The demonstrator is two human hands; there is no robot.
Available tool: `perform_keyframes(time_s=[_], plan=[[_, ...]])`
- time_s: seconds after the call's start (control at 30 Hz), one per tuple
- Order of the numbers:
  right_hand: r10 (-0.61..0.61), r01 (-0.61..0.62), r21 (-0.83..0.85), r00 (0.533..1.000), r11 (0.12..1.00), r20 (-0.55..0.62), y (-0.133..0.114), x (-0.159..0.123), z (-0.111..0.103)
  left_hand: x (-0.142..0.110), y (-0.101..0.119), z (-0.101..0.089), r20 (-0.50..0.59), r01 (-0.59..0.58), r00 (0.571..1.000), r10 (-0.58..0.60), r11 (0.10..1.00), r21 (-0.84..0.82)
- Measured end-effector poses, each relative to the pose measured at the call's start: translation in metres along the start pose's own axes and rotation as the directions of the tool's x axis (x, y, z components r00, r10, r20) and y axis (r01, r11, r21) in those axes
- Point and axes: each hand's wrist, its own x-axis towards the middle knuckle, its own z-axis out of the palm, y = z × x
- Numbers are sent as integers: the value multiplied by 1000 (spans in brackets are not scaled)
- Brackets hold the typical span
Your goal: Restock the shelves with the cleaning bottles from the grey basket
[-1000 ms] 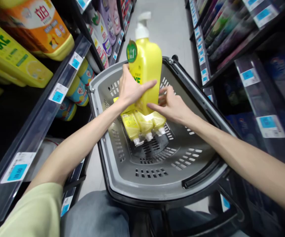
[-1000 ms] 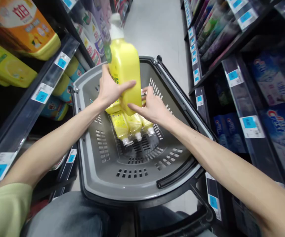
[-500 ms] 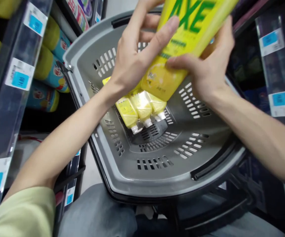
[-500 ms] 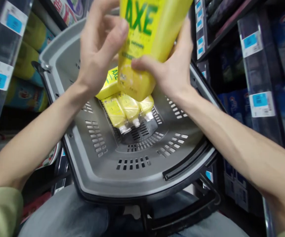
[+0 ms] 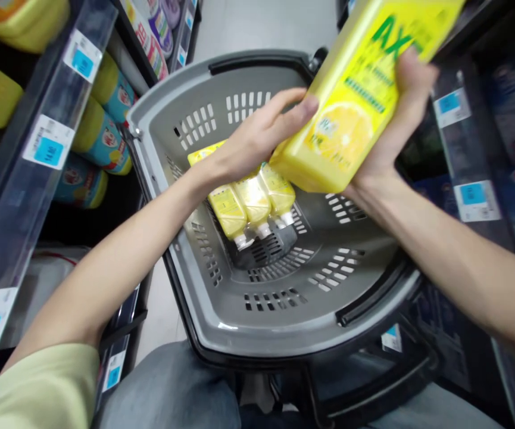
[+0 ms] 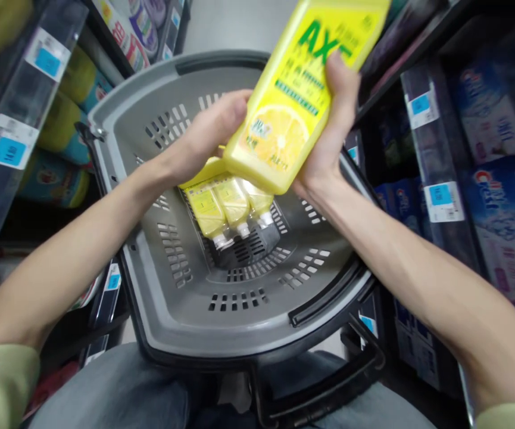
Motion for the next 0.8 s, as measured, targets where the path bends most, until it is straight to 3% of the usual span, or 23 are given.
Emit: perform_keyframes(time_s=[0.07, 0.17, 0.27, 0.47, 0.6, 0.8], plan=[[-134, 138, 252, 990, 958, -32, 2, -4, 3, 0, -3, 1, -7, 25, 1000, -25, 1000, -6], [-186, 127, 417, 977, 900, 103, 10, -6, 6, -2, -4, 3, -40, 52, 998, -49, 997, 65], [-195, 101, 384, 957, 918, 213, 18, -7, 6, -6, -4, 3, -70, 37, 997, -26, 987, 159], [-307, 263, 291, 945, 920, 118, 23, -9, 3, -10, -8, 2, -129, -41, 989, 77, 965, 261], [-345, 280, 366, 931, 887, 123, 22, -10, 5, -12, -7, 3, -159, -26, 985, 61, 977, 211], [-285, 192, 410, 942, 892, 179, 26, -9, 9, -17, -4, 6, -185, 13, 983, 11, 992, 128]])
